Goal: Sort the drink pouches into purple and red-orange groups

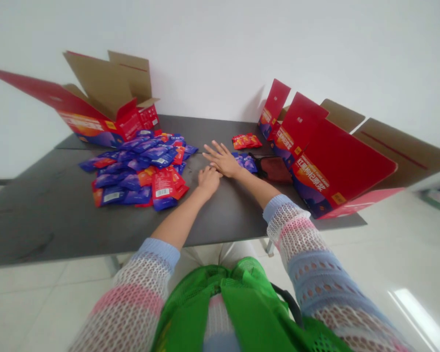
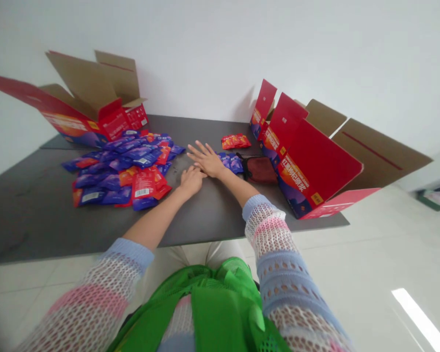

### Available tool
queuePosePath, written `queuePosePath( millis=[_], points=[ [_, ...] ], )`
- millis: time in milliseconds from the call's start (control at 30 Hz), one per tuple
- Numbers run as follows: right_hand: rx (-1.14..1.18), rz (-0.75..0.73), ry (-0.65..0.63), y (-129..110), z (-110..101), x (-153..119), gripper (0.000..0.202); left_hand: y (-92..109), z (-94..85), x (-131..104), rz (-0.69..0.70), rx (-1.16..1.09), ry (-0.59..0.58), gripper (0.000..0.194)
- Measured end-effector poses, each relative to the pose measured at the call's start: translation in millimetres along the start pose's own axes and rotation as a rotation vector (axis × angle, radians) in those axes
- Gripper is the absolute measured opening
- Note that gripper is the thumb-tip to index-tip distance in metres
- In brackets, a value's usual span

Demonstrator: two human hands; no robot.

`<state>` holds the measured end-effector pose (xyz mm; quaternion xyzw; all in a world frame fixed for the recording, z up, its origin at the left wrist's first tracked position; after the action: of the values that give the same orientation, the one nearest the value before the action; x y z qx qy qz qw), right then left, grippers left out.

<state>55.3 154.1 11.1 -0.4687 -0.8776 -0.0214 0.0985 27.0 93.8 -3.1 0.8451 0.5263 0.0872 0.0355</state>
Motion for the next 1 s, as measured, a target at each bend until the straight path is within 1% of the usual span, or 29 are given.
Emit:
queuePosePath(
  millis=[33,100,133,167,267,333,400,467,533,567,633,667,733,800,867,900,933,967,1000],
  points=[
    [0.039,-0.036,-0.044,-1.5,3.1,-0.1,0.055,0.5,-1.4,-0.1,0.0,-0.003,0.003,0.044],
    [0.102,0.014,-0.142,8.0,11.8,0.2,0.054,2.2,-4.0,0.5,0.006,-0.001,0.013,0.045],
    [0.117,0.032,-0.16,12.1,13.6,-0.6,0.053,2.6,-5.0,0.7,0.006,0.002,0.021,0.045],
    [0.12,0.021,-0.151,13.4,12.9,-2.2,0.052,2.3,-5.5,0.6,0.003,0.005,0.028,0.046],
    [0.104,-0.079,-0.033,7.5,2.7,-13.0,0.052,-2.0,-5.1,-2.9,-0.01,-0.009,0.058,0.045],
    [0.112,-0.061,-0.016,7.1,2.2,-21.5,0.052,-3.4,-6.9,-7.6,0.005,-0.033,0.104,0.045],
    [0.129,-0.02,0.012,6.2,-2.2,-29.7,0.054,-2.2,-13.8,-13.9,0.033,-0.043,0.178,0.044],
    [0.142,-0.02,0.129,0.5,-20.7,-38.6,0.055,-0.9,-26.1,-22.0,0.04,-0.039,0.269,0.046],
    [0.135,-0.029,0.268,-6.6,-44.1,-48.3,0.057,-2.8,-43.2,-32.8,0.006,-0.041,0.37,0.047],
    [0.122,-0.023,0.31,-9.2,-52.4,-52.4,0.057,-5.4,-52.6,-39.5,-0.025,-0.048,0.42,0.047],
    [0.085,-0.01,0.317,-13.6,-57.1,-57.9,0.056,-14.6,-71.5,-56.0,-0.109,-0.055,0.502,0.043],
    [0.067,-0.008,0.293,-15.2,-53.8,-59.7,0.055,-20.4,-80.4,-65.2,-0.156,-0.052,0.528,0.04],
    [0.049,-0.013,0.213,-16.5,-38.8,-62.5,0.053,-33.1,-96.2,-84.6,-0.243,-0.023,0.544,0.034],
    [0.058,0.002,0.11,-13.1,-18.2,-65.1,0.053,-45.9,-107.3,-103.4,-0.323,0.027,0.503,0.031],
    [0.092,0.049,0.03,-5.7,-2.1,-68.5,0.055,-59.8,-114.1,-124.6,-0.446,0.103,0.44,0.029],
    [0.113,0.08,0.023,-1.5,0.9,-70.7,0.056,-65.4,-116.1,-135.8,-0.513,0.145,0.41,0.03],
    [0.134,0.109,0.044,2.1,-0.2,-73.2,0.056,-68.7,-117.5,-146.3,-0.565,0.189,0.391,0.032],
    [0.149,0.124,0.081,3.7,-3.9,-76.5,0.055,-68.8,-118.2,-154.9,-0.59,0.234,0.383,0.035],
    [0.159,0.123,0.116,2.8,-8.5,-80.4,0.054,-66.0,-117.8,-160.7,-0.581,0.276,0.38,0.039]
  ],
)
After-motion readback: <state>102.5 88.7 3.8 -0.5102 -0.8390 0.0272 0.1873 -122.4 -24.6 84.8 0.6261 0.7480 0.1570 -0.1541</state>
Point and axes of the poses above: each hand's wrist, its own x-axis towards the middle knuckle, its own z-axis out of the palm, y = z × x, the point moved 10 cm from there along x, towards the middle knuckle, and after that the axes turned 10 degrees about z, right-handed, at the moved point
